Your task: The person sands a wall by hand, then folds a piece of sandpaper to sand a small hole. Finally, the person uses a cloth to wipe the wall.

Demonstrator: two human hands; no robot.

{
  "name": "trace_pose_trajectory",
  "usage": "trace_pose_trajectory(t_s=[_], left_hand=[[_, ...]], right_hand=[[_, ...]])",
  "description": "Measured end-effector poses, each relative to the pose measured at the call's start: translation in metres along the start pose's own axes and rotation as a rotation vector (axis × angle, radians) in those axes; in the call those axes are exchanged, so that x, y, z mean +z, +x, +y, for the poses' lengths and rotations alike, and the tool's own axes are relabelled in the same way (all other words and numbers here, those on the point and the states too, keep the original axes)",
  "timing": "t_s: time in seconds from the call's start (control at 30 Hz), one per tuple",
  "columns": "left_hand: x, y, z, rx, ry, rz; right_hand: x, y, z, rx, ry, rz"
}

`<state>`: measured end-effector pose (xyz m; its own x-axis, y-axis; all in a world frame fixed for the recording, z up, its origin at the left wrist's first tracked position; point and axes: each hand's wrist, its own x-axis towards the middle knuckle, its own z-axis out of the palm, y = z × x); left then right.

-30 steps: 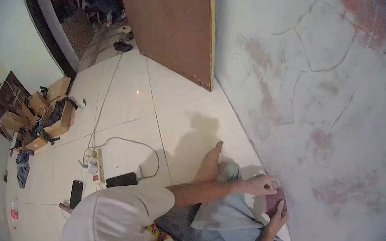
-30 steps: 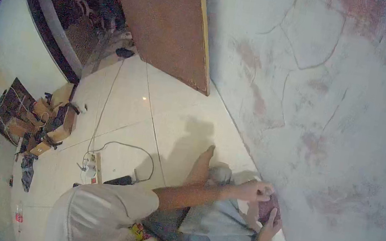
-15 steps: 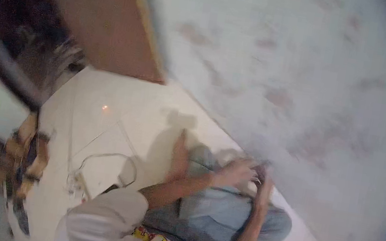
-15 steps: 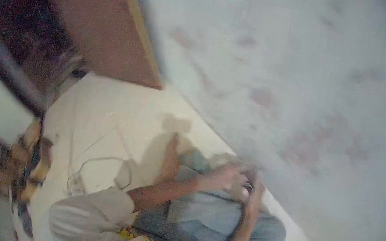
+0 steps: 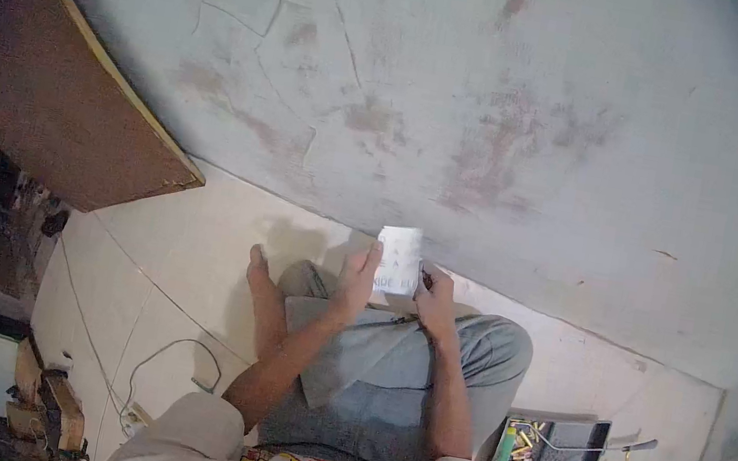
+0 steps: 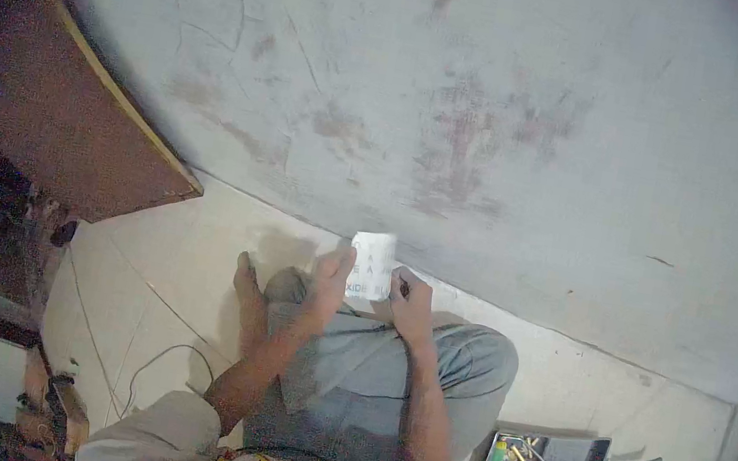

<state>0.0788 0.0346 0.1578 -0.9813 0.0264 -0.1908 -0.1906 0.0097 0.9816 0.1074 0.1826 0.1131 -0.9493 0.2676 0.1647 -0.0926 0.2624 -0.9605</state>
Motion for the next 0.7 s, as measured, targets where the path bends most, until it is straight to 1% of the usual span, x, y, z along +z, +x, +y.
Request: trace_pose_trajectory(t_s=[0.03, 0.07, 0.1, 0.13, 0.17, 0.2, 0.27, 0.3, 0.37, 0.4, 0.47, 0.5, 0.57, 0.6, 0.67, 0.7], left_hand=[[-0.003, 0.005, -0.009, 0.072, 0.053, -0.027], [0.001, 0.007, -0.020, 0.145, 0.107, -0.056], [0.002, 0.007, -0.020, 0.146, 0.116, -0.049], [0.003, 0.006, -0.019, 0.219, 0.207, 0.030], [0.005, 0.006, -0.019, 0.291, 0.298, 0.110], [0.006, 0.004, -0.017, 0.293, 0.300, 0.116], [0.006, 0.001, -0.012, 0.454, 0.603, 0.144], [0.006, 0.002, -0.008, 0.459, 0.606, 0.149], [0.004, 0.002, -0.001, 0.061, 0.688, -0.102], [0.006, 0.002, -0.006, 0.065, 0.692, -0.099], [0.008, -0.001, -0.023, 0.557, 0.634, 0.117], [0.006, -0.008, -0.016, 0.565, 0.632, 0.118], [-0.002, -0.030, 0.013, 0.852, 0.808, -0.180], [-0.001, -0.037, 0.020, 0.862, 0.813, -0.179], [-0.001, -0.049, 0.025, 0.808, 1.067, -0.306], [-0.003, -0.050, 0.021, 0.815, 1.074, -0.299]], right_hand=[[0.000, 0.001, -0.003, 0.038, 0.105, -0.083], [-0.008, 0.000, -0.003, 0.033, 0.112, -0.086], [-0.013, 0.000, -0.015, 0.182, 0.337, -0.121], [-0.016, 0.001, -0.022, 0.332, 0.560, -0.156], [-0.016, 0.001, -0.021, 0.331, 0.565, -0.163], [-0.017, 0.000, -0.018, 0.319, 0.477, -0.181], [-0.013, -0.001, -0.005, 0.260, 0.279, -0.250], [-0.011, -0.002, -0.008, 0.254, 0.283, -0.252], [-0.009, -0.004, -0.016, 0.230, 0.209, -0.225], [-0.011, -0.004, -0.018, 0.226, 0.213, -0.225], [-0.016, -0.003, -0.021, 0.312, 0.257, -0.114], [-0.017, -0.002, -0.012, 0.303, 0.258, -0.111], [-0.019, 0.001, 0.011, 0.225, 0.012, -0.063], [-0.020, 0.001, 0.011, 0.217, 0.019, -0.058], [-0.019, 0.001, 0.007, 0.204, -0.019, -0.249], [-0.014, -0.001, 0.012, 0.194, -0.014, -0.249]])
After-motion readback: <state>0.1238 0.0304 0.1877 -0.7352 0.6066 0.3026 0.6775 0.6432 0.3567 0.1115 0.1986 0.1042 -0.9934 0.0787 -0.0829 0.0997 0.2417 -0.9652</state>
